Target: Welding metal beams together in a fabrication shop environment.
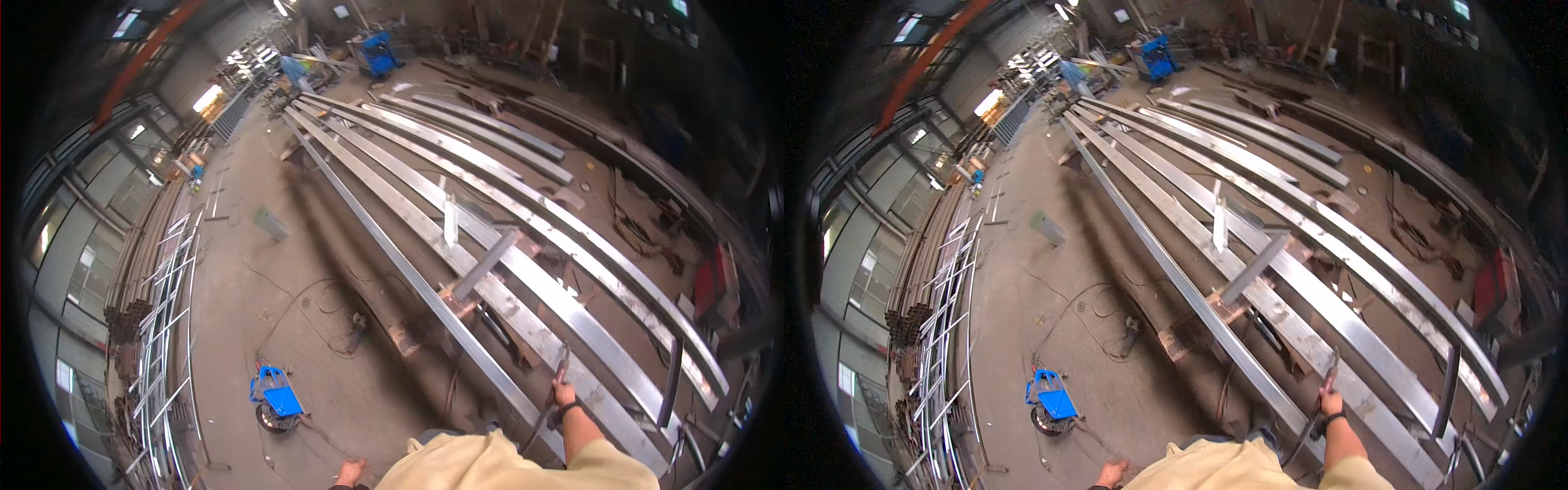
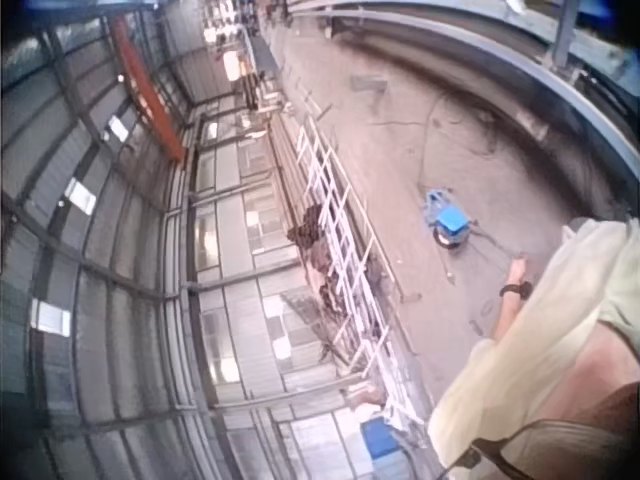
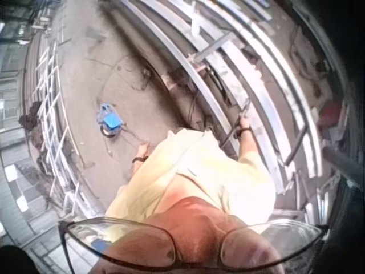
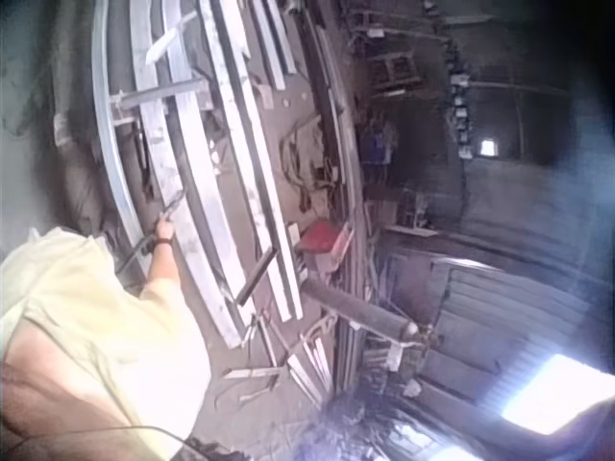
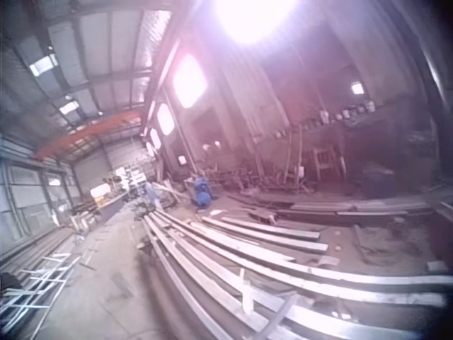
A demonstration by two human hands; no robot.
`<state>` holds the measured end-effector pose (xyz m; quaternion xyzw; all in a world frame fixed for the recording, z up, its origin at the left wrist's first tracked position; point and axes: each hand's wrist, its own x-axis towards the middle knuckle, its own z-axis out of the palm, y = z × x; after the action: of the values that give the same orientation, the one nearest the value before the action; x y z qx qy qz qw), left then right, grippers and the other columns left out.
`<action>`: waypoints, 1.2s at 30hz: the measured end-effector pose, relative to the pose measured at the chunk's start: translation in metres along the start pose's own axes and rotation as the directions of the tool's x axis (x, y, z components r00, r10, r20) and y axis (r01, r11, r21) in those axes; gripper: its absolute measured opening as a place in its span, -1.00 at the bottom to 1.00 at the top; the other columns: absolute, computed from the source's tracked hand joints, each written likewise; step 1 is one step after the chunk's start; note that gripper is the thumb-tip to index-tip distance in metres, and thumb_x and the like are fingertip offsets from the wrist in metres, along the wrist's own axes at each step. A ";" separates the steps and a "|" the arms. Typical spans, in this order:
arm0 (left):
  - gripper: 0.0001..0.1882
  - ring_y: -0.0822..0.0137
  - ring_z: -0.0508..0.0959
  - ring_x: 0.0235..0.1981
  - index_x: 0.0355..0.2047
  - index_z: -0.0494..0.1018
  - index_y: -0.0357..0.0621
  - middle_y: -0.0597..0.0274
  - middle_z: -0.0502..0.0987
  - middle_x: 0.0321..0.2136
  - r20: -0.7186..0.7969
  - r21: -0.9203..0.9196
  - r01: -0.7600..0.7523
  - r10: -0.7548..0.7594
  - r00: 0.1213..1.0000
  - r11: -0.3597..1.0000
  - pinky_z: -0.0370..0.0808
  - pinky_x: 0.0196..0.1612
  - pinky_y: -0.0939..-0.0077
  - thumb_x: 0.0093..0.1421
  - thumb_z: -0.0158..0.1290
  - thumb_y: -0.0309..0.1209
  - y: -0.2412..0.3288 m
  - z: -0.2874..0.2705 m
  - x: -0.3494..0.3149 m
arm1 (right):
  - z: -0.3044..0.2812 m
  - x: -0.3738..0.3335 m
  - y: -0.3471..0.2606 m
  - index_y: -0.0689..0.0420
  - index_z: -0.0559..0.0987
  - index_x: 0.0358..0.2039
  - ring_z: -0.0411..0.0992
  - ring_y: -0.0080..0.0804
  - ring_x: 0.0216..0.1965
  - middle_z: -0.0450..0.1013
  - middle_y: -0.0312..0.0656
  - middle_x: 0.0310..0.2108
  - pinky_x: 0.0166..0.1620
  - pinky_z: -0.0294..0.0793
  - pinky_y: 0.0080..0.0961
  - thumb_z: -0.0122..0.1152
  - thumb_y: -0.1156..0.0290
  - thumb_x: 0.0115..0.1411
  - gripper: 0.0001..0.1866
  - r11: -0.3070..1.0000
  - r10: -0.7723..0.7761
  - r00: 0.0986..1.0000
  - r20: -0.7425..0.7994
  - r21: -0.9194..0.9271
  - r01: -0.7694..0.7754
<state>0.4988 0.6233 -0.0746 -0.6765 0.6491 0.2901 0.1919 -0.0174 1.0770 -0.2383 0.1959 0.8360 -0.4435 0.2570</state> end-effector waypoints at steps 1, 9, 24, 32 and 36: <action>-0.59 0.07 0.55 0.01 -0.04 0.55 -0.23 0.04 0.59 -0.06 -0.009 -0.020 -0.016 0.016 1.000 1.000 0.45 0.09 0.24 0.23 0.02 -0.21 0.009 0.002 0.003 | -0.007 -0.003 0.011 0.49 0.56 -0.19 0.58 0.05 -0.19 0.56 0.27 -0.30 -0.12 0.48 -0.21 0.32 0.00 0.09 -0.34 1.000 0.008 1.000 0.004 0.008 -0.008; -0.69 0.19 0.62 -0.29 -0.15 0.55 -0.34 0.01 0.64 -0.31 0.045 -0.486 -0.213 0.268 0.962 0.847 0.55 -0.26 0.30 0.30 0.01 -0.31 0.013 0.026 -0.004 | -0.024 -0.026 0.004 0.50 0.51 -0.22 0.53 0.15 -0.37 0.54 0.19 -0.41 -0.28 0.52 -0.10 0.13 -0.20 0.19 -0.22 0.978 0.195 0.975 0.111 -0.102 -0.184; -0.49 0.15 0.57 -0.50 -0.34 0.56 -0.36 0.10 0.59 -0.49 0.233 -0.808 0.107 0.147 0.961 0.579 0.50 -0.45 0.21 0.24 0.13 -0.02 -0.005 0.014 0.035 | 0.049 -0.095 -0.187 0.36 0.44 -0.04 0.36 0.18 0.07 0.40 0.27 -0.03 0.12 0.37 -0.12 0.25 0.22 0.18 -0.50 0.787 -0.349 0.902 -0.255 -0.601 0.135; -0.52 0.26 0.47 -0.55 -0.35 0.59 -0.34 0.17 0.54 -0.58 0.204 -0.759 0.072 0.131 0.970 0.648 0.39 -0.50 0.26 0.24 0.14 -0.04 -0.062 -0.056 0.105 | 0.190 -0.117 -0.219 0.36 0.46 -0.12 0.39 0.20 -0.06 0.41 0.24 -0.13 0.04 0.38 -0.07 0.22 0.33 0.15 -0.61 0.699 -0.570 0.804 -0.173 -0.616 0.363; -0.56 0.24 0.58 -0.39 -0.10 0.50 -0.37 0.06 0.60 -0.39 0.158 -0.867 0.085 0.110 0.981 0.491 0.52 -0.40 0.34 0.28 0.10 -0.16 -0.142 -0.059 0.182 | 0.298 -0.169 -0.266 0.35 0.46 -0.08 0.38 0.19 0.00 0.38 0.24 -0.05 0.06 0.39 -0.09 0.21 0.26 0.09 -0.53 0.680 -0.579 0.815 -0.018 -0.562 0.471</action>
<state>0.6455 0.4577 -0.1636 -0.6445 0.3971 0.6431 -0.1160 0.0445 0.6678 -0.1072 -0.0903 0.9664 -0.2271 0.0793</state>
